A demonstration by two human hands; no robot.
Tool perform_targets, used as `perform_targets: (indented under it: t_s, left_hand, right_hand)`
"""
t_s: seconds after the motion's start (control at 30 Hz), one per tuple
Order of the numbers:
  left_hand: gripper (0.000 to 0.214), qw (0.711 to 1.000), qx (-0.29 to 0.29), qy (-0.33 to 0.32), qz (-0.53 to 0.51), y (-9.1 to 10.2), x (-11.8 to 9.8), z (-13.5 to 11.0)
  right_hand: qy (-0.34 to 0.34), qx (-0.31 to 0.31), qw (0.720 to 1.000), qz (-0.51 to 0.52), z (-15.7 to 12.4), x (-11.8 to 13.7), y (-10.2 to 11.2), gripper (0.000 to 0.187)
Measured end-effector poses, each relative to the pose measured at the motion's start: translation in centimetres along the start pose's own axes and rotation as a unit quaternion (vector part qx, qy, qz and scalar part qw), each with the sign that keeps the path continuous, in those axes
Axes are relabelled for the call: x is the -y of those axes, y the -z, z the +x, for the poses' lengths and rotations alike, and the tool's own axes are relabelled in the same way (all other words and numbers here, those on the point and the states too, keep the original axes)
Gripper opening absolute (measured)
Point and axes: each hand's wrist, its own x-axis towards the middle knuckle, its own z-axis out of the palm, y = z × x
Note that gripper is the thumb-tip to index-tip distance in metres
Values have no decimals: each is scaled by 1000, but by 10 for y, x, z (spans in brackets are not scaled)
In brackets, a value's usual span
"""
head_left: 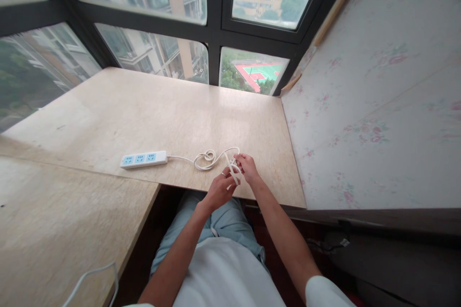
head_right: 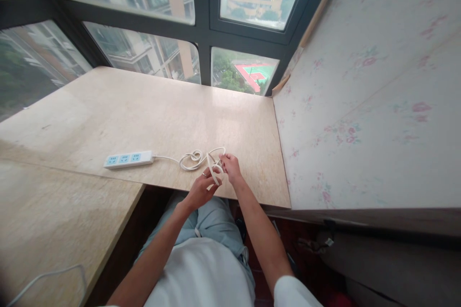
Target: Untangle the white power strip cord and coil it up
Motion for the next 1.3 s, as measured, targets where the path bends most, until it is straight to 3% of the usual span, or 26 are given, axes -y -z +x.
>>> perform_targets:
  t_s: [0.07, 0.13, 0.23, 0.3, 0.37, 0.5, 0.6, 0.67, 0.7, 0.87, 1.03, 1.17, 1.3]
  left_hand:
    - [3, 991, -70, 54, -98, -1, 3, -1]
    - [20, 952, -123, 136, -246, -1, 6, -1]
    - [35, 835, -120, 254, -473, 2, 10, 2]
    - [40, 754, -114, 315, -565, 6, 14, 5]
    - [42, 693, -146, 356, -610, 11, 17, 7]
    - [32, 604, -246, 396, -647, 21, 27, 5]
    - [25, 557, -277, 416, -663, 26, 32, -4]
    - [19, 566, -270, 432, -648, 26, 32, -13]
    - [19, 585, -260, 436, -633, 25, 30, -18]
    - [51, 740, -152, 420, -502, 16, 12, -35]
    - [57, 859, -73, 365, -351, 11, -5, -32]
    - [45, 911, -61, 304, -273, 13, -14, -26]
    - [31, 914, -103, 272, -282, 11, -21, -23]
  right_hand:
    - [-23, 25, 999, 37, 1, -3, 5, 41]
    - [-49, 49, 996, 53, -3, -7, 12, 41]
    - [-73, 73, 993, 51, -11, -14, 22, 42]
    - [-77, 73, 993, 43, -14, -18, 27, 42]
    - [-75, 58, 995, 17, -16, -21, 32, 42]
    - [-57, 9, 997, -44, -14, -23, 41, 40]
    - [-42, -23, 997, -62, -10, -22, 46, 37]
    - [-35, -44, 996, -72, -7, -22, 48, 35]
    - [-34, -53, 995, -75, -5, -22, 49, 34]
    - [-18, -86, 993, -78, -6, -22, 46, 34]
    - [16, -71, 995, -69, -18, -17, 44, 41]
    - [26, -71, 995, -66, -31, -13, 51, 43]
    - [49, -39, 992, -109, -47, -14, 59, 35]
